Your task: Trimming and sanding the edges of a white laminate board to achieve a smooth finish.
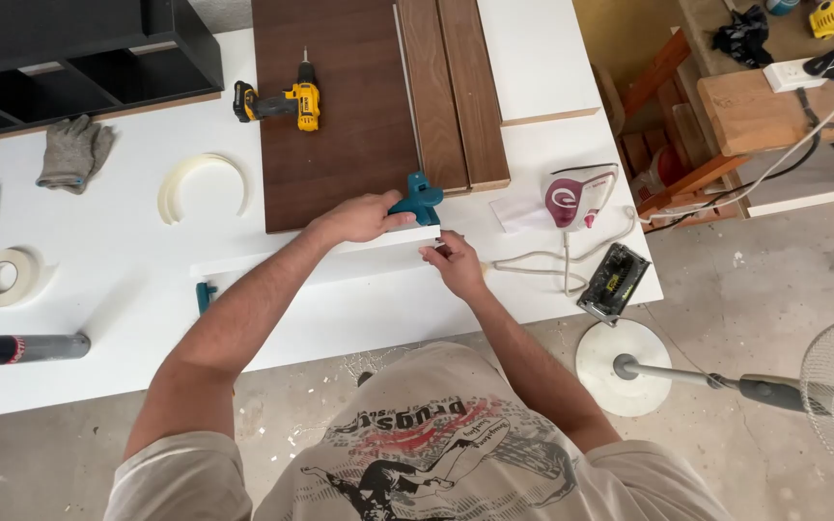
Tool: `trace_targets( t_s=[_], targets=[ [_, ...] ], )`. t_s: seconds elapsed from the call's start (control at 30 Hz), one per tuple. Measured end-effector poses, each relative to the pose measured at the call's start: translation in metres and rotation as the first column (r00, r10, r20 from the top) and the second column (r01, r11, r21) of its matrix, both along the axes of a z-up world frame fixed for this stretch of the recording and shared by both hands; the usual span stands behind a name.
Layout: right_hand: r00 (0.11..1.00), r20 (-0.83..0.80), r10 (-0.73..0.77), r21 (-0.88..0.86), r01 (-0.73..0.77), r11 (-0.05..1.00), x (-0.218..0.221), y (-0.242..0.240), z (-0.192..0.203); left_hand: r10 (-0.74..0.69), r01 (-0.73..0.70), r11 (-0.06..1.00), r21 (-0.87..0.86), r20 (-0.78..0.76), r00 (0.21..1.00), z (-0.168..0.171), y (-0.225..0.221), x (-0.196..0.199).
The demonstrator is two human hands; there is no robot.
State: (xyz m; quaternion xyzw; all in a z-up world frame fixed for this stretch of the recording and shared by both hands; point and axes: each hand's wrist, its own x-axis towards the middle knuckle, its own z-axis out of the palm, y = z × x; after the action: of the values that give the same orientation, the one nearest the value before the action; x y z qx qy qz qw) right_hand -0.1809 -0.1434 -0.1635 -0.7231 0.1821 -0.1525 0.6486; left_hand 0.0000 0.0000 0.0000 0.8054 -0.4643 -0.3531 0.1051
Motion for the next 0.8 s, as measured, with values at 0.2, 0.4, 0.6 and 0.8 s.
trace_targets(
  t_s=[0.2,0.4,0.6,0.8],
  targets=[
    [1.0,0.02,0.022,-0.022,-0.022,1.0,-0.003,0.0,-0.002,-0.014,0.014,1.0,-0.004,-0.004,1.0,-0.004,-0.001,-0.004],
    [1.0,0.018,0.025,-0.032,-0.024,0.999,-0.002,-0.001,-0.001,-0.056,0.056,0.998,-0.028,0.011,0.998,0.004,-0.002,-0.007],
    [1.0,0.029,-0.006,-0.011,0.006,1.0,-0.004,-0.001,-0.005,-0.111,0.109,0.993,-0.042,-0.041,0.993,-0.007,-0.002,-0.008],
    [0.998,-0.058,0.009,-0.056,-0.012,0.998,-0.003,-0.001,0.018,-0.164,0.16,0.977,-0.14,-0.019,0.986,-0.026,-0.008,-0.005]
  ],
)
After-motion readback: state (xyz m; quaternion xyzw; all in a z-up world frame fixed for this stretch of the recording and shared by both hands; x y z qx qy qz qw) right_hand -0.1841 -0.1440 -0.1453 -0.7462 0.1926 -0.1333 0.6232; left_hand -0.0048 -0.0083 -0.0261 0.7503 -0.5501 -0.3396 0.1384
